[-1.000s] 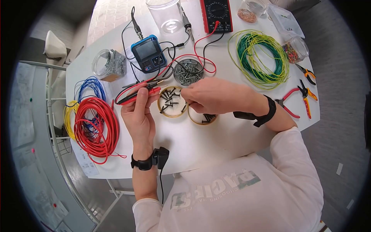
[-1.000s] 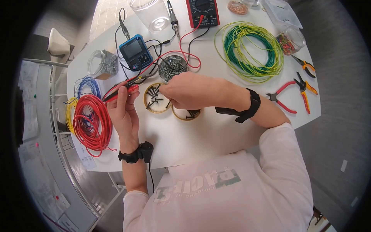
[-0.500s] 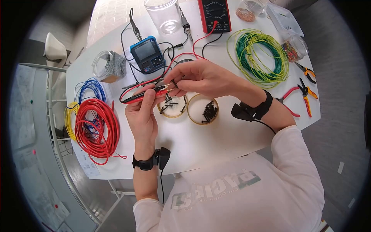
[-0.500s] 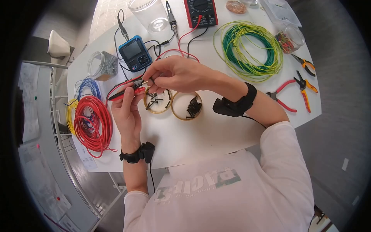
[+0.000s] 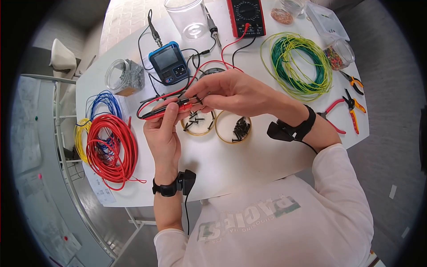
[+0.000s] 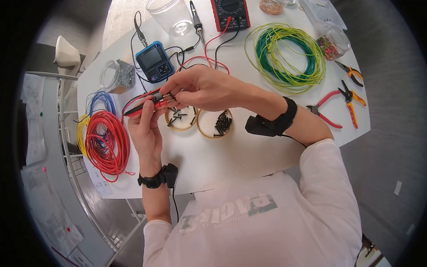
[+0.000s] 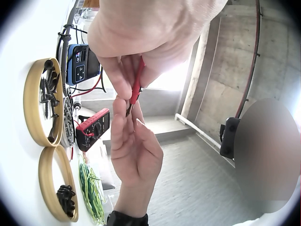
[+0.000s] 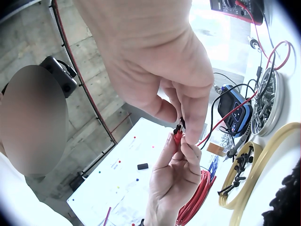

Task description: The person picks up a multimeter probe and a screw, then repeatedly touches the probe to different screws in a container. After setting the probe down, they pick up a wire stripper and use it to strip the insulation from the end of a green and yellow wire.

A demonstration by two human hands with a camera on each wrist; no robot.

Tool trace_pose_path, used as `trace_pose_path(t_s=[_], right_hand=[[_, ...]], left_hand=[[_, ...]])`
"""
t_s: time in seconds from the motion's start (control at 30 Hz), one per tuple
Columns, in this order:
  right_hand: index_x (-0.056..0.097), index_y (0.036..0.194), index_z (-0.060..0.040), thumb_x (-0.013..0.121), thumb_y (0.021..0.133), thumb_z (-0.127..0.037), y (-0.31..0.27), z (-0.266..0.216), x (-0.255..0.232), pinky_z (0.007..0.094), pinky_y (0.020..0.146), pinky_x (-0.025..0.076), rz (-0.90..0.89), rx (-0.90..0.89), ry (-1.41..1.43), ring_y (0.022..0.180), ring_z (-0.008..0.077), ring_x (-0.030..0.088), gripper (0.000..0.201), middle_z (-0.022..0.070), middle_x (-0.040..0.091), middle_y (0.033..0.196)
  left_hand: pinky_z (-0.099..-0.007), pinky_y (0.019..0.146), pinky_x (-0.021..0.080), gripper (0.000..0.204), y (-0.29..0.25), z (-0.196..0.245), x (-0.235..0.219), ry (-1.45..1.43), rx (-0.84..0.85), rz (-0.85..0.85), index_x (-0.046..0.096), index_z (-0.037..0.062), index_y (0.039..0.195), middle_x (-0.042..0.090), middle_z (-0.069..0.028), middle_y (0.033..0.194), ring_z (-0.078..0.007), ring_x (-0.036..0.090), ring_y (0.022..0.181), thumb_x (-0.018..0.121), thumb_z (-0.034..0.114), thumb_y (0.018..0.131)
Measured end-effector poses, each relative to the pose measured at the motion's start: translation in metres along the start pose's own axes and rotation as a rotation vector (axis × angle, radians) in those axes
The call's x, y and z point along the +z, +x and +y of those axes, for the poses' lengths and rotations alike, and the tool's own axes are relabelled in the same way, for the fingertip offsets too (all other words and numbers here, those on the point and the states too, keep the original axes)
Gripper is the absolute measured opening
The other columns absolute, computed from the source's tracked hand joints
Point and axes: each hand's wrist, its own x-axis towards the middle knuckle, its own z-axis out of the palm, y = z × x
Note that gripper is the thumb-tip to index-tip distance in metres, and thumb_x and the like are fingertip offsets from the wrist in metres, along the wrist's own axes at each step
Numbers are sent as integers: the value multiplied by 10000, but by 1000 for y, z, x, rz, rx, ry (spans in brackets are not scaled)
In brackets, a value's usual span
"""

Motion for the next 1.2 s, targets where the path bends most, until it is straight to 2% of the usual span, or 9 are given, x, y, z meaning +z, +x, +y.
trace_pose_path(t_s=[0.23, 0.77, 0.87, 0.97, 1.03, 1.07, 1.13, 1.17, 1.2], right_hand=[[578, 1189, 66, 501, 870, -21, -1, -1, 3, 237, 752, 509, 39, -15, 62, 841, 129, 645, 339, 111, 684, 955], [591, 1181, 44, 509, 872, -25, 0, 3, 2, 256, 783, 519, 53, -61, 13, 883, 144, 657, 327, 109, 685, 993], [574, 1202, 9, 502, 928, -17, -3, 2, 3, 272, 845, 522, 63, -92, -152, 978, 114, 619, 285, 83, 664, 1066], [579, 1181, -7, 531, 914, -27, -5, 3, 5, 301, 865, 523, 85, -55, -258, 984, 155, 639, 272, 98, 669, 1055], [620, 1083, -12, 575, 864, -107, -3, 10, 3, 349, 759, 535, 83, -241, -563, 869, 280, 673, 243, 160, 678, 926], [620, 1083, -12, 575, 864, -107, -5, 6, 2, 349, 759, 535, 83, -241, -563, 869, 280, 673, 243, 160, 678, 926], [630, 969, -7, 625, 815, -113, -10, -7, 1, 399, 699, 529, -177, 20, -861, 792, 324, 660, 187, 150, 672, 843], [630, 969, -7, 625, 815, -113, -13, -6, 1, 399, 699, 529, -178, 20, -861, 792, 324, 660, 187, 150, 672, 843], [630, 912, -12, 638, 791, -112, -16, -4, 2, 414, 670, 519, -268, -6, -972, 760, 328, 655, 157, 138, 668, 801]], left_hand=[[-293, 756, 579, 185, 0, 2, 2, 9, 11, 29, 647, -48, 1053, 688, -147, 959, -202, 692, 830, 621, 71, 914], [-299, 756, 580, 187, 2, 2, -1, -5, 24, 60, 649, -53, 1051, 690, -150, 960, -211, 695, 825, 623, 69, 912], [-300, 754, 582, 186, 3, 2, -4, -20, 39, 80, 650, -53, 1054, 692, -150, 956, -212, 695, 822, 622, 63, 910], [-301, 754, 585, 188, 3, 2, -4, -31, 37, 101, 649, -51, 1061, 692, -149, 960, -211, 694, 820, 619, 59, 911], [-301, 755, 586, 193, 3, 2, -4, -44, 52, 99, 647, -53, 1064, 691, -147, 960, -210, 693, 820, 621, 60, 911], [-301, 755, 586, 193, 3, 3, -4, -44, 52, 100, 647, -53, 1064, 691, -147, 960, -210, 693, 820, 621, 60, 911], [-302, 755, 587, 195, 3, 4, -3, -42, 49, 99, 646, -55, 1065, 690, -145, 962, -208, 692, 821, 624, 61, 909], [-302, 755, 587, 195, 3, 3, -3, -42, 49, 99, 646, -55, 1065, 690, -145, 962, -208, 692, 821, 624, 61, 909], [-301, 755, 587, 196, 3, 3, -4, -38, 44, 102, 646, -55, 1065, 689, -144, 962, -207, 692, 820, 624, 61, 909]])
